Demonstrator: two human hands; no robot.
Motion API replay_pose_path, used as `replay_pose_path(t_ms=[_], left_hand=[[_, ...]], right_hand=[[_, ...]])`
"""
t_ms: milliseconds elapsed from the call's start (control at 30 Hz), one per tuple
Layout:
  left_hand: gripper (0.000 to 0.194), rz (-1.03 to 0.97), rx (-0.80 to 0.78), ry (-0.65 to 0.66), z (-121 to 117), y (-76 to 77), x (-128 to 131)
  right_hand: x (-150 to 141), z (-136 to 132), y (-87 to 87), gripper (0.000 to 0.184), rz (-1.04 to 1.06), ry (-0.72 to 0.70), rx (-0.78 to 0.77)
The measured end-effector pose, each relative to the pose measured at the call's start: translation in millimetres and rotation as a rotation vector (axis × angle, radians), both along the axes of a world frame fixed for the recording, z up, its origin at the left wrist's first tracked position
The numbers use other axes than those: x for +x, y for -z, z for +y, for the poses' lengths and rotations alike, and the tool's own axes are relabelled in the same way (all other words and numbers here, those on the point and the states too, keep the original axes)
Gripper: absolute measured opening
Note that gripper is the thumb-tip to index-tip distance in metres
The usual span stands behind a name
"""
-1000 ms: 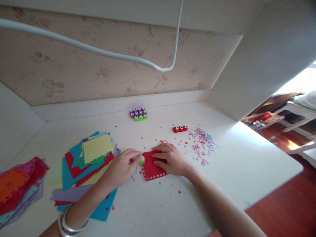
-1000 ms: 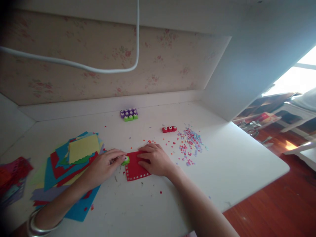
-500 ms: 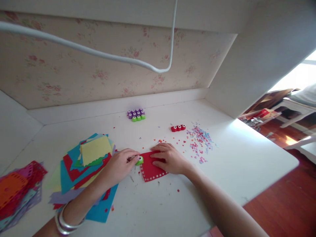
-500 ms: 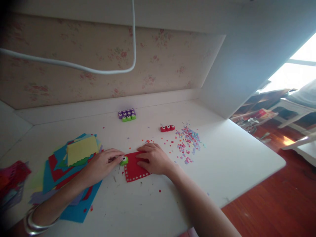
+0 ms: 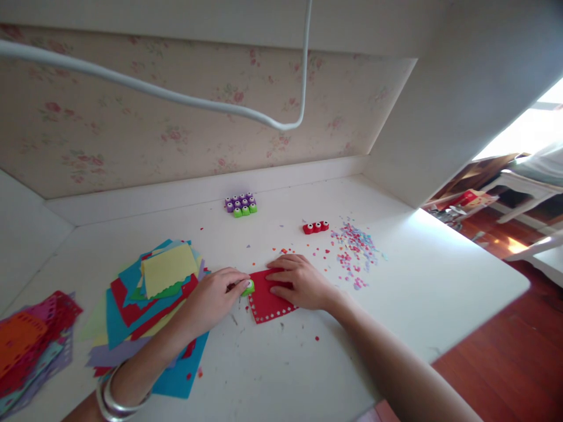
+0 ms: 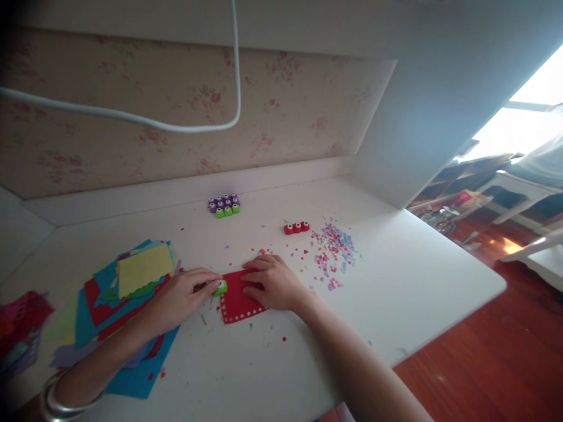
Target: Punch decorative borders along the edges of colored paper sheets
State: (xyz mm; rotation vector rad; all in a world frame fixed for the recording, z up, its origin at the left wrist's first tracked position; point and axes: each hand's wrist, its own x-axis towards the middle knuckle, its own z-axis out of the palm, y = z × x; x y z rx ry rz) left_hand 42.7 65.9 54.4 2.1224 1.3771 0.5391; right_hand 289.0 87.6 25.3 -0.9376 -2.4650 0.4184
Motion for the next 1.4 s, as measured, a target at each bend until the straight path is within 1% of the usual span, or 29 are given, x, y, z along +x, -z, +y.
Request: replay_pose_path(t_ms=[100, 267, 400, 467, 567, 700, 833, 967, 1133, 1300, 1333, 1400], left_hand=[[0.03, -0.004, 0.0, -0.002, 0.3, 0.1, 0.7], [0.03, -0.003, -0.016, -0.048, 2.3, -0.9, 2.5], [0.027, 0.001, -0.045, -0.038, 3.9, 1.2, 5.4], [0.023, -0.015, -0.108, -0.092, 5.0, 4.6, 7.3], [0.019, -0.027, -0.276, -0.19, 8.8, 11.1, 10.6], [0.012, -0.011, -0.413, -0.225, 18.1, 16.5, 15.7], [0.01, -0.014, -0.511, -0.227, 25.6, 14.4, 19.2], [0.014, -0.052, -0.565, -0.213, 24.3, 6.4, 19.2], [0.025, -0.129, -0.543, -0.194, 13.8, -2.4, 12.1], [0.039, -0.175, -0.491, -0.246, 6.5, -1.4, -11.9], [0.04, -0.175, -0.458, -0.252, 5.5, -0.2, -17.4], [0.041, -0.134, -0.33, -0.229, 3.1, 2.3, -26.5]], right_hand=[[-0.1, -0.5, -1.1, 0.023, -0.001, 0.001, 0.003], [-0.4, -1.0, -1.9, 0.022, -0.002, 0.002, 0.006], [-0.2, -1.1, -1.4, 0.023, 0.002, -0.004, 0.007], [-0.1, -1.3, -1.3, 0.023, -0.002, -0.004, 0.007], [-0.2, -1.5, -1.6, 0.022, -0.009, -0.001, 0.006], [-1.1, -1.3, -2.6, 0.021, -0.015, 0.002, 0.0], [-1.9, -1.5, -3.3, 0.021, -0.004, -0.002, -0.001], [-1.6, -2.1, -2.6, 0.022, 0.006, 0.003, 0.009], [0.1, -2.1, -2.2, 0.024, 0.003, 0.015, 0.005], [2.7, -1.3, -3.0, 0.024, 0.011, 0.002, -0.007], [3.2, -0.9, -2.8, 0.024, 0.012, -0.001, -0.008], [3.9, -0.1, -2.2, 0.024, 0.013, -0.007, -0.01]])
